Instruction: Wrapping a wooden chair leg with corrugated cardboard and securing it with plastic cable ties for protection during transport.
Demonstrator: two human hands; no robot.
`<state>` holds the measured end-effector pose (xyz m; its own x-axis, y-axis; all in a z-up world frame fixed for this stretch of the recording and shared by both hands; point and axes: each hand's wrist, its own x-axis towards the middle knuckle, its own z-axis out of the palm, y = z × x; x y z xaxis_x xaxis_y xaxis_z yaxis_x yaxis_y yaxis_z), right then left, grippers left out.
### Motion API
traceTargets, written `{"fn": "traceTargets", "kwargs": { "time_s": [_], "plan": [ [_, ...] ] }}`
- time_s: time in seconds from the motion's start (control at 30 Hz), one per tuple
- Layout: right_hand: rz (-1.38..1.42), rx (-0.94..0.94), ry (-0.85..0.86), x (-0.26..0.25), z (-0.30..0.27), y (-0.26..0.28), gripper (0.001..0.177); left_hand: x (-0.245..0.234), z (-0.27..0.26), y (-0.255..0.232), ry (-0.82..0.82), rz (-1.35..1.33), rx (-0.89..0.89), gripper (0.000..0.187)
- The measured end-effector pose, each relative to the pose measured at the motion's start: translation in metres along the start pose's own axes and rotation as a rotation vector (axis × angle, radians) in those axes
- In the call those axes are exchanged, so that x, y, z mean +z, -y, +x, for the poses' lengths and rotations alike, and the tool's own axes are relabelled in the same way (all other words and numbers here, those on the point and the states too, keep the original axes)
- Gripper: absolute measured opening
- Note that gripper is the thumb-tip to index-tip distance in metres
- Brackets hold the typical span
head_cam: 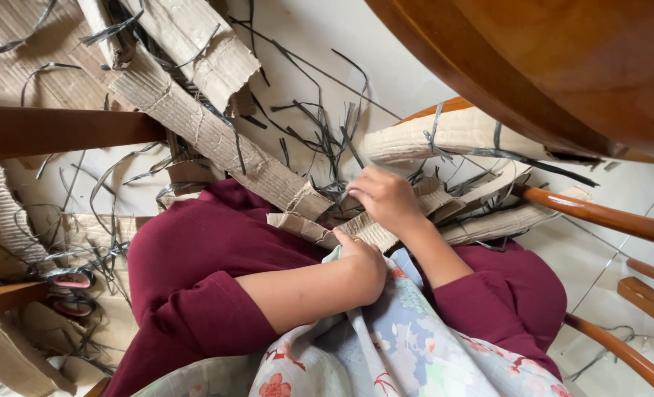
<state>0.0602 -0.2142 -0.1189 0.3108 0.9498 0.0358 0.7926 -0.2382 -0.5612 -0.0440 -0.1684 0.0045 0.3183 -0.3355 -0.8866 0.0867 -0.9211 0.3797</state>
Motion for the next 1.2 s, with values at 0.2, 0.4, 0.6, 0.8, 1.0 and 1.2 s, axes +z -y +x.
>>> {"fn": "traceTargets", "kwargs": {
  "time_s": [0.2, 0.4, 0.6, 0.8, 1.0, 1.2],
  "plan": [
    [0.763, 0.235, -0.049, -0.072, 0.023, 0.053, 0.008, -0.006, -0.009, 0.009, 0.006, 0.019, 0.034, 0.064],
    [1.220, 0.391, -0.062, -0.092, 0.020, 0.068, 0.019, -0.004, -0.014, 0.026, -0.103, 0.084, 0.147, 0.057],
    [0.767, 0.461, -0.023, -0.114, 0.007, 0.046, 0.010, -0.071, -0.095, 0.116, -0.412, -0.469, 0.103, 0.054],
    [0.493, 0.450, -0.095, -0.129, 0.010, 0.069, 0.011, -0.088, -0.071, 0.126, -0.588, -0.754, 0.272, 0.046],
    [0.338, 0.443, 0.017, -0.170, 0.009, 0.060, 0.009, -0.086, -0.053, 0.147, -0.685, -0.565, -0.019, 0.036],
    [0.171, 0.756, 0.317, -0.209, -0.011, 0.026, 0.014, -0.096, -0.070, 0.153, -0.449, -0.463, -0.246, 0.051]
  ]
}}
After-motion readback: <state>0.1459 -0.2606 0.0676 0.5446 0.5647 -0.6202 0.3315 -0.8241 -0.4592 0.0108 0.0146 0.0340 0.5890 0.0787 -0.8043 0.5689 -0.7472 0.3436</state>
